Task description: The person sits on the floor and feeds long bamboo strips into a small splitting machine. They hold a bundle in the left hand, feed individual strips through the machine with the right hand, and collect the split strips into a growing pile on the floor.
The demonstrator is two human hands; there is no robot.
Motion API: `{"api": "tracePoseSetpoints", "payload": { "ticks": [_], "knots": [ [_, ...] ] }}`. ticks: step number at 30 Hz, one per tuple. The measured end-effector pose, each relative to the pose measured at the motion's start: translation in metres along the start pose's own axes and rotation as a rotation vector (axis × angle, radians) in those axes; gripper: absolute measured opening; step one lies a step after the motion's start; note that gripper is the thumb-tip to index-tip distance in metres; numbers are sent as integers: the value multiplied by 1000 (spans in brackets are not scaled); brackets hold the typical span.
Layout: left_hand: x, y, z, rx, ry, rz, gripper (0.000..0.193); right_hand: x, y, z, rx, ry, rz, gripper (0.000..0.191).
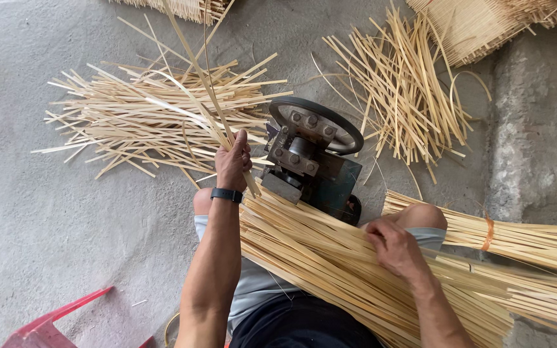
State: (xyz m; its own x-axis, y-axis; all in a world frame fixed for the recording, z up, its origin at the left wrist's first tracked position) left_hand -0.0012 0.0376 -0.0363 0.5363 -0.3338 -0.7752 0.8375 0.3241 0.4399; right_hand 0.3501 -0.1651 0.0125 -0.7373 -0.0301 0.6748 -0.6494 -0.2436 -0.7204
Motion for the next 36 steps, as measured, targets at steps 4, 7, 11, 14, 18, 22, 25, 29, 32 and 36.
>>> {"api": "tracePoseSetpoints", "payload": {
  "ticks": [4,7,11,14,18,22,25,29,32,36],
  "knots": [
    [2,1,-3,2,1,10,25,8,-21,10,-142,-49,91,16],
    [4,4,-4,23,7,6,26,13,-15,12,-175,-54,203,13],
    [6,3,-3,-2,-10,-5,25,23,-18,21,-358,-301,222,9],
    [3,0,-2,-2,-13,2,24,-28,-24,23,-141,133,-26,15],
    [-4,-3,-2,-18,14,-10,25,-45,-86,39,-346,35,-45,16],
    [-3,-3,-2,-7,11,3,25,-53,-114,48,-524,185,156,19],
    [1,-1,-3,-11,-9,3,24,-41,-110,42,-574,198,415,17],
    [5,7,-3,14,-6,14,24,-33,-115,44,-600,149,381,17],
    [5,11,-4,28,-7,11,23,-31,-116,43,-573,146,358,17],
    [6,14,-2,32,-2,16,23,-13,-82,14,-533,35,314,16]
  ]
}}
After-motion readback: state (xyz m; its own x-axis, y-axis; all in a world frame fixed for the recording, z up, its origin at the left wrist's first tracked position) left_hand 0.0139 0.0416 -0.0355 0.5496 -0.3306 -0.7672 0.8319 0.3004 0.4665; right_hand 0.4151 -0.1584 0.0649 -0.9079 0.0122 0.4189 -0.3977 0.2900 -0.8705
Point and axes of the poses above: each hand's wrist, its own z-axis away from the middle knuckle, its own y-axis out of the palm, x = y × z, the point moved 7 cm from there along -z, towards the middle knuckle, and after that the axes turned 2 degrees about -y, right-handed, at the moved point
